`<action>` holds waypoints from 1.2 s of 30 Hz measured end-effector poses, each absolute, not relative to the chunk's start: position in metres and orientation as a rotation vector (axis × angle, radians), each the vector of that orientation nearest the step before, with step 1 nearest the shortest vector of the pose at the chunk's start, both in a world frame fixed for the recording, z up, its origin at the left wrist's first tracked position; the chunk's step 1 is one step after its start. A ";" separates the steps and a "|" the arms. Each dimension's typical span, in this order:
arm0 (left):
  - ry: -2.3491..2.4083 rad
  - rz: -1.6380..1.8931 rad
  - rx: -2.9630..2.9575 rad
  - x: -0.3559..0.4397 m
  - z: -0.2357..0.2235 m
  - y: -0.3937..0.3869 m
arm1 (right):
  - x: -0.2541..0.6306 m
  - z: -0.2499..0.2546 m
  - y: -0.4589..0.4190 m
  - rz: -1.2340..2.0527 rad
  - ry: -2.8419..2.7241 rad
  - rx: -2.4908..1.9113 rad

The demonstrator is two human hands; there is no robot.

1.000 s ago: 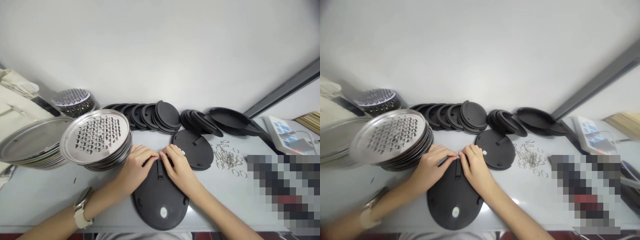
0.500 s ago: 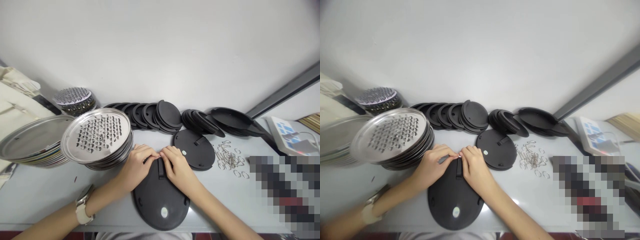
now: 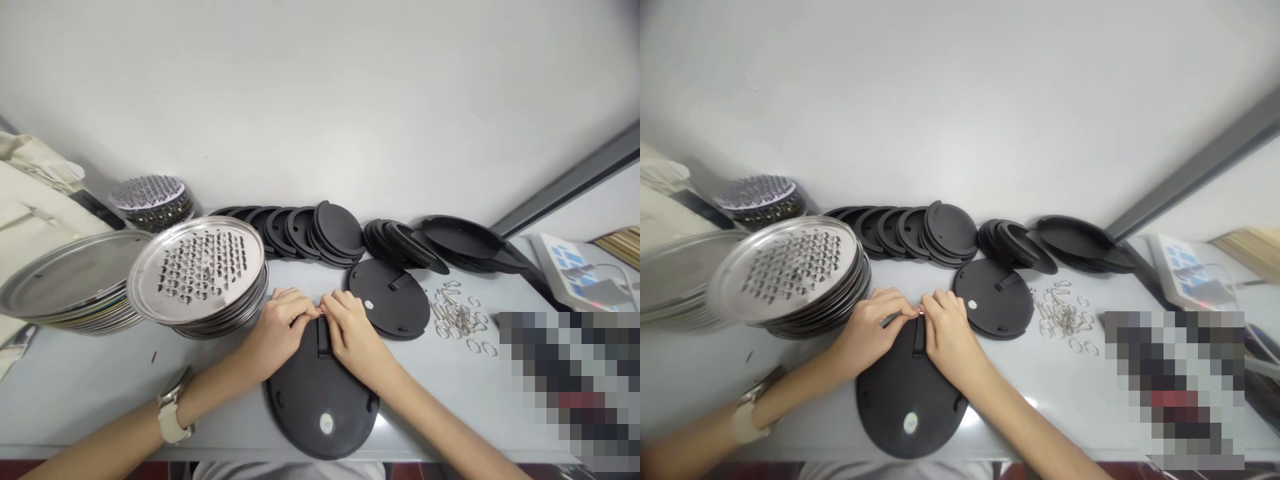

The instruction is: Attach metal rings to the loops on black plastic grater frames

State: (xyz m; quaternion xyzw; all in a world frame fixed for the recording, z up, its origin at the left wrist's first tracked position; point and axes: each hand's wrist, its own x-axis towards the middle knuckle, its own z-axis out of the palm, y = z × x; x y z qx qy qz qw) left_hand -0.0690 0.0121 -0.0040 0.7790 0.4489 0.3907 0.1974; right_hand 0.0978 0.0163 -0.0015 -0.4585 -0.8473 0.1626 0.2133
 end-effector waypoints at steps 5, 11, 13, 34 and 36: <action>1.233 1.076 2.161 -0.073 -0.003 0.012 | 0.098 -0.002 0.017 0.468 -2.346 -1.274; 1.157 0.962 2.229 -0.084 0.004 0.010 | 0.098 -0.003 0.016 0.466 -2.341 -1.287; 1.182 0.961 2.246 -0.084 0.006 0.010 | 0.098 -0.003 0.016 0.471 -2.337 -1.286; 1.344 1.071 2.140 -0.070 0.002 0.006 | 0.096 -0.004 0.018 0.570 -2.274 -1.281; 1.347 1.075 2.124 -0.070 0.001 0.006 | 0.097 -0.004 0.018 0.580 -2.274 -1.282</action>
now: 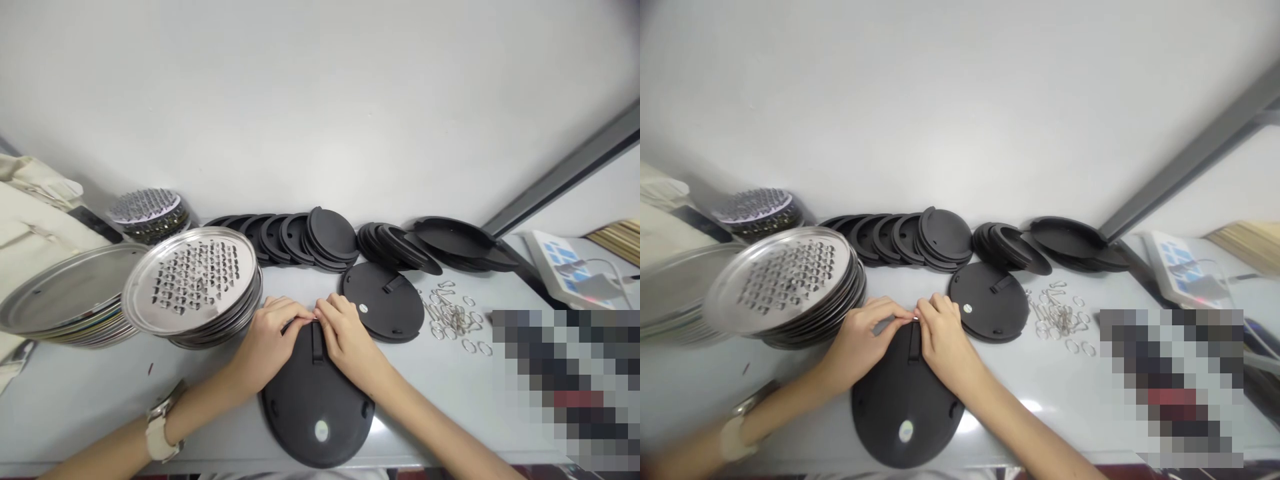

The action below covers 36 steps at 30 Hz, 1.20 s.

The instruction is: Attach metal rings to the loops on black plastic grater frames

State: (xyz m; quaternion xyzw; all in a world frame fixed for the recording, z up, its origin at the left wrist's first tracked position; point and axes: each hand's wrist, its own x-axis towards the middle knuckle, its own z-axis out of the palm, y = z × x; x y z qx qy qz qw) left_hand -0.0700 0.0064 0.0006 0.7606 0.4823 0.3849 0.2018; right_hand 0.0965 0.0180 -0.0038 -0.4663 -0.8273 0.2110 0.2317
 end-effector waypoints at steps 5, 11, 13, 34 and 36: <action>1.334 1.088 2.098 -0.069 -0.001 0.008 | 0.098 -0.003 0.019 0.627 -2.247 -1.267; 1.306 1.097 2.111 -0.069 -0.004 0.007 | 0.097 -0.004 0.020 0.653 -2.248 -1.258; 1.306 1.088 2.128 -0.068 -0.005 0.006 | 0.097 -0.004 0.020 0.641 -2.269 -1.260; 1.315 1.016 2.052 -0.067 0.001 0.010 | 0.098 -0.003 0.020 0.645 -2.311 -1.287; 1.310 1.013 2.051 -0.066 0.001 0.011 | 0.098 -0.002 0.020 0.658 -2.301 -1.276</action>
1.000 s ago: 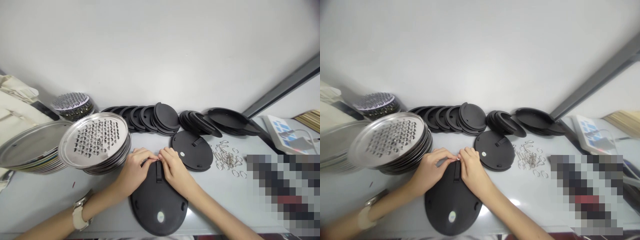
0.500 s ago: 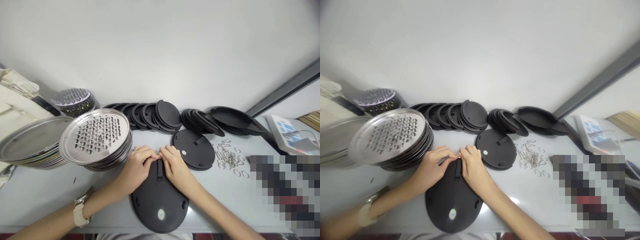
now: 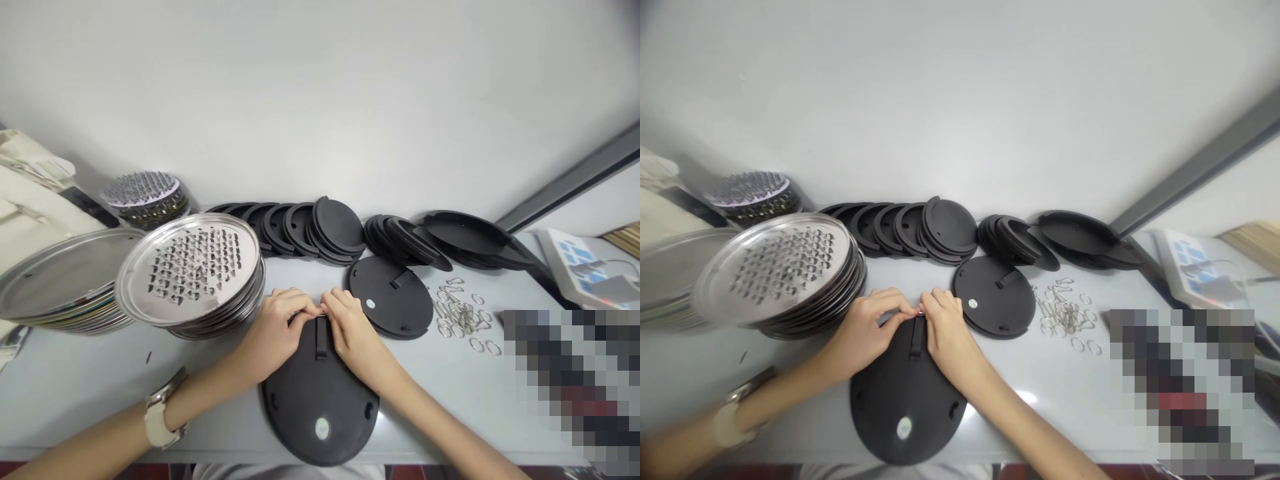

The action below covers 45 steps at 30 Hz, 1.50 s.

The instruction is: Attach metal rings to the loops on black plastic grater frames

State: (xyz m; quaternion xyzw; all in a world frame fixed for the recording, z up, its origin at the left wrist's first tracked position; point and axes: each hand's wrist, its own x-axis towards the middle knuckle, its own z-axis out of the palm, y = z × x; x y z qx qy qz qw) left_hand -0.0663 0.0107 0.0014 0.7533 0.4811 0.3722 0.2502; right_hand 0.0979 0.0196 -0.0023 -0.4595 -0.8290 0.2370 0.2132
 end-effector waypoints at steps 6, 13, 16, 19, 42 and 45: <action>1.285 0.995 2.037 -0.065 0.003 0.012 | 0.101 0.000 0.018 0.717 -2.261 -1.212; 1.299 0.956 2.011 -0.066 0.006 0.012 | 0.102 -0.002 0.017 0.758 -2.238 -1.189; 1.286 0.943 2.025 -0.066 0.008 0.014 | 0.102 -0.002 0.016 0.770 -2.249 -1.215; 1.282 0.931 2.063 -0.066 0.009 0.016 | 0.101 -0.002 0.016 0.769 -2.253 -1.212; 1.415 1.034 2.367 -0.071 0.004 -0.001 | 0.099 -0.002 0.011 0.688 -2.054 -1.195; 1.509 0.986 2.318 -0.068 0.006 -0.011 | 0.102 0.000 0.009 0.620 -2.035 -1.199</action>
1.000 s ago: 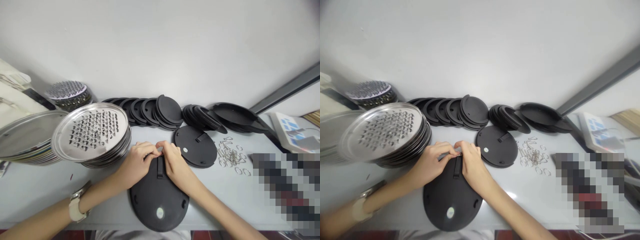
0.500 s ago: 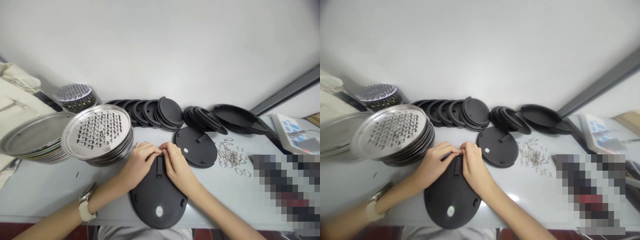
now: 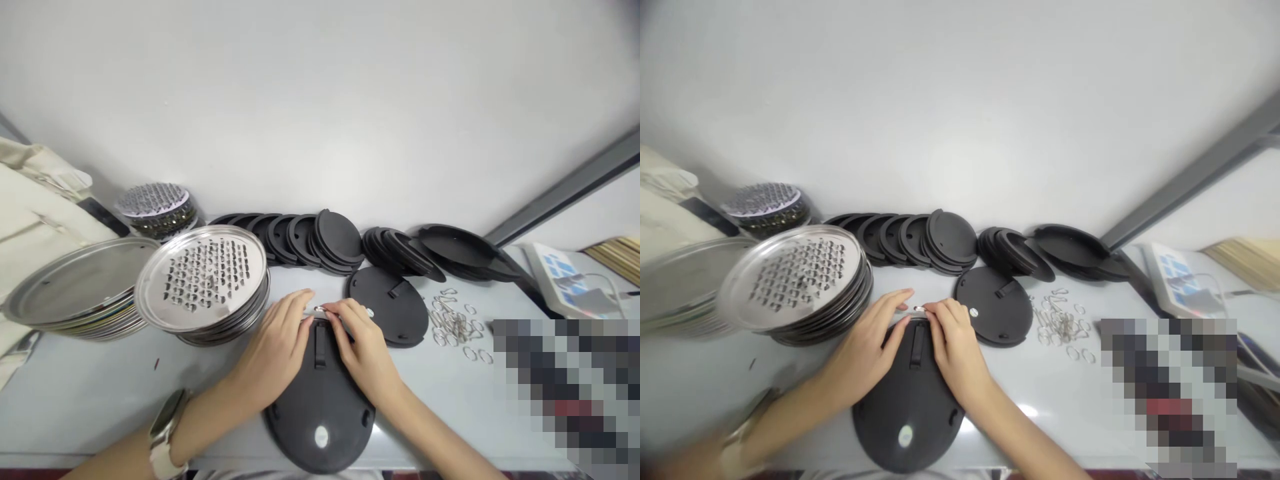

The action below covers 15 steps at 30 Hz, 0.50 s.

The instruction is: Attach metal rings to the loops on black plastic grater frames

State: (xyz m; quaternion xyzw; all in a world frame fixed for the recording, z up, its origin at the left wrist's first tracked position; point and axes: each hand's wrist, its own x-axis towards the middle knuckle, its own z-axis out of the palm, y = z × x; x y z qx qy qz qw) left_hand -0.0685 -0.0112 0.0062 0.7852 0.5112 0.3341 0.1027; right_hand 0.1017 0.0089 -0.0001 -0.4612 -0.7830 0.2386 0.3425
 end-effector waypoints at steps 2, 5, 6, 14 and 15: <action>1.532 0.883 2.324 -0.068 0.008 -0.023 | 0.104 0.001 0.008 0.613 -2.017 -1.187; 1.558 0.737 2.447 -0.070 0.006 -0.041 | 0.109 0.002 0.009 0.669 -1.976 -1.209; 1.565 0.718 2.508 -0.072 0.005 -0.045 | 0.111 0.003 0.009 0.684 -1.975 -1.221; 1.442 0.588 2.905 -0.085 -0.004 -0.028 | 0.123 0.006 0.019 0.782 -2.176 -1.114; 1.448 0.610 2.947 -0.086 -0.004 -0.024 | 0.122 0.006 0.020 0.781 -2.177 -1.126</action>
